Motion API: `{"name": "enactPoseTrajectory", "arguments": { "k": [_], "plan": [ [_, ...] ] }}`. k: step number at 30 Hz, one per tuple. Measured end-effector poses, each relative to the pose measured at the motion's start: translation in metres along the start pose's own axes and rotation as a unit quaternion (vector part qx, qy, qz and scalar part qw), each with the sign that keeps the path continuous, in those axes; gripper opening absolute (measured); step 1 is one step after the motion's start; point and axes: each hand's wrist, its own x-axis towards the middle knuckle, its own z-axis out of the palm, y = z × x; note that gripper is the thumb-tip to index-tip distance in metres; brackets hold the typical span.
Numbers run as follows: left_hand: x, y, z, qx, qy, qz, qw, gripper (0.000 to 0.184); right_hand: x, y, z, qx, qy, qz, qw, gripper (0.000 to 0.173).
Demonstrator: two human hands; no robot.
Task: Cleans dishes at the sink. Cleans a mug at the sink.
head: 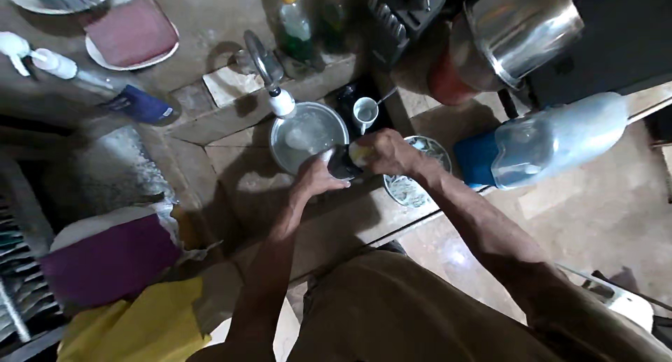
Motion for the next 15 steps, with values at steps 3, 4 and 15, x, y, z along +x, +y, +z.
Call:
{"name": "enactPoseTrajectory", "arguments": {
  "k": [3, 4, 15],
  "plan": [
    [-0.008, 0.007, -0.02, -0.035, -0.016, 0.015, 0.999, 0.1, -0.005, -0.006, -0.01, 0.191, -0.064, 0.039, 0.979, 0.051],
    [-0.012, 0.011, -0.025, -0.048, -0.02, 0.022, 0.998, 0.101, -0.009, -0.003, -0.009, 0.236, -0.076, 0.038, 0.968, 0.055],
    [-0.027, 0.043, -0.027, 0.078, 0.03, 0.058, 0.995, 0.097, -0.041, -0.011, 0.034, 0.318, 0.126, 0.178, 0.923, 0.038]
  ]
}}
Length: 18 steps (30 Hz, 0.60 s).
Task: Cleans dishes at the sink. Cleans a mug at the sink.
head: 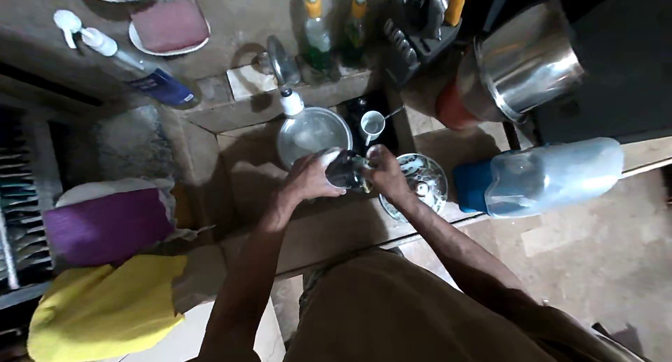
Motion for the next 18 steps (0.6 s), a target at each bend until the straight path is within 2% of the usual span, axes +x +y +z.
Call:
{"name": "enactPoseTrajectory", "arguments": {
  "k": [1, 3, 6, 7, 9, 12, 14, 16, 18],
  "plan": [
    [0.001, 0.0, 0.001, -0.003, -0.002, -0.007, 1.0, 0.098, -0.001, 0.006, -0.001, -0.021, 0.01, -0.012, 1.0, 0.037],
    [-0.002, -0.003, -0.001, -0.078, -0.025, -0.029, 0.996, 0.098, -0.009, 0.012, -0.013, -0.118, 0.002, -0.121, 0.986, 0.036],
    [-0.011, -0.006, -0.013, -0.19, -0.08, -0.086, 0.975, 0.096, -0.008, -0.003, -0.044, -0.215, -0.094, -0.315, 0.919, 0.048],
    [-0.014, -0.005, -0.018, -0.187, -0.099, -0.098, 0.972, 0.095, -0.006, -0.007, -0.049, -0.235, -0.116, -0.366, 0.893, 0.05],
    [-0.017, 0.003, -0.032, -0.156, -0.144, -0.101, 0.972, 0.095, -0.006, -0.007, -0.05, -0.264, -0.128, -0.44, 0.849, 0.043],
    [-0.016, 0.021, -0.054, -0.148, -0.207, -0.082, 0.963, 0.09, -0.009, -0.011, -0.041, -0.295, -0.14, -0.489, 0.809, 0.036],
    [-0.018, 0.014, -0.062, -0.192, -0.238, -0.067, 0.95, 0.086, -0.017, -0.015, -0.031, -0.325, -0.135, -0.491, 0.797, 0.038],
    [-0.02, -0.006, -0.061, -0.285, -0.239, -0.027, 0.928, 0.075, -0.027, -0.014, -0.019, -0.333, -0.101, -0.49, 0.799, 0.042],
    [-0.024, -0.02, -0.062, -0.349, -0.258, -0.022, 0.901, 0.071, -0.036, -0.013, -0.003, -0.314, -0.078, -0.48, 0.815, 0.042]
  ]
}}
